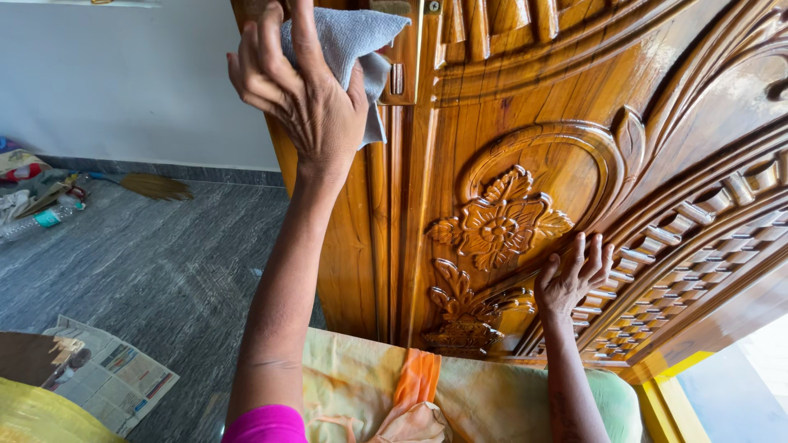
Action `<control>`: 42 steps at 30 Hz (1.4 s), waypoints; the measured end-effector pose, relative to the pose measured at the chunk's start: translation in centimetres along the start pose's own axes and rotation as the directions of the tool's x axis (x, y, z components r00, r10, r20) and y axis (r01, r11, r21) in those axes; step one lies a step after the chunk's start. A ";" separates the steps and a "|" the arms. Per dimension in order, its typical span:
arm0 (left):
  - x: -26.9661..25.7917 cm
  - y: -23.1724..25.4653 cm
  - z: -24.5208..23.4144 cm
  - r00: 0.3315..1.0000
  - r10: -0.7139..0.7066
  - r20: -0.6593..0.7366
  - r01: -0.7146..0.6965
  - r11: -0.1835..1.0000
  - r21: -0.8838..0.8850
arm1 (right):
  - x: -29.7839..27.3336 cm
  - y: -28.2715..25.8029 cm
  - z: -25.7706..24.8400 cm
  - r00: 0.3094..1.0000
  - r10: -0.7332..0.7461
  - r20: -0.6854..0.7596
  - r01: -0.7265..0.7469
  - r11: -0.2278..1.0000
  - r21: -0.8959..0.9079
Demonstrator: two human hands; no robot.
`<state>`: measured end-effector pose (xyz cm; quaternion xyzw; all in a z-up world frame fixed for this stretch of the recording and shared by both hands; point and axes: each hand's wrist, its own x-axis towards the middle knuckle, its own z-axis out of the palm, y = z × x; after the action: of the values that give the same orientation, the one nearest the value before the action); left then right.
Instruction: The person wipes the surface of a wooden door with a cloth, focusing on the carved floral details and the area around the handle. They repeatedly rub the same sections of the door to clean or polish the wood.
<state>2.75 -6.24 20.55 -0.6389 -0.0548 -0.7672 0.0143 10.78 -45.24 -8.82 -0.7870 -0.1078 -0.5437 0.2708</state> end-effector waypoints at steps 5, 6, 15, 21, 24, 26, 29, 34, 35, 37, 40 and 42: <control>-1.4 0.2 0.3 0.999 -0.042 0.013 0.043 0.980 -0.195 | 0.0 0.4 -0.1 1.000 0.006 0.020 -0.006 1.000 -0.001; -1.7 0.3 0.1 0.999 -0.027 0.024 0.032 0.972 -0.231 | 0.0 0.4 -0.1 1.000 0.005 0.023 -0.005 1.000 -0.002; -1.4 0.3 -1.4 0.996 -0.031 0.083 0.061 0.917 -0.394 | 0.0 0.4 -0.1 1.000 0.006 0.023 -0.006 1.000 -0.005; -4.3 -1.0 0.2 0.991 -0.064 0.117 0.095 0.954 -0.285 | -0.2 0.4 0.0 0.999 0.013 0.032 -0.013 1.000 0.011; -9.3 0.5 1.0 0.993 -0.054 0.101 0.084 0.945 -0.317 | 0.0 0.2 0.2 0.999 0.028 0.018 -0.028 1.000 -0.002; -13.3 1.3 0.7 0.983 0.007 0.184 0.040 0.968 -0.248 | -0.1 0.1 0.2 1.000 0.028 0.010 -0.028 1.000 0.008; -18.3 3.1 -0.7 0.941 0.055 0.332 0.054 0.949 -0.312 | 0.0 -0.1 0.2 1.000 0.024 0.003 -0.024 1.000 0.017; -20.1 4.7 -3.0 0.794 0.221 0.566 -0.101 0.967 -0.235 | -0.2 -0.3 -0.1 0.999 0.032 0.009 -0.032 0.999 0.012; -19.0 4.8 -2.5 0.810 0.229 0.539 -0.118 0.965 -0.233 | -0.1 -0.3 0.0 0.999 0.031 0.007 -0.031 0.999 0.010; -16.6 5.4 -1.7 0.832 0.228 0.506 -0.115 0.963 -0.245 | -0.1 -0.2 0.0 1.000 0.028 0.009 -0.028 1.000 0.014; -12.7 7.2 -0.5 0.825 0.231 0.515 -0.102 0.959 -0.266 | -0.3 0.0 -0.1 1.000 0.025 0.020 -0.025 1.000 0.018; -10.4 8.7 0.0 0.785 0.275 0.555 -0.161 0.956 -0.246 | -0.4 0.1 -0.1 0.999 0.027 0.026 -0.027 1.000 0.010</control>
<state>5.48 -15.34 10.88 -0.8437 0.0894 -0.5286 0.0262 10.58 -45.34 -9.20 -0.7940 -0.1035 -0.5291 0.2808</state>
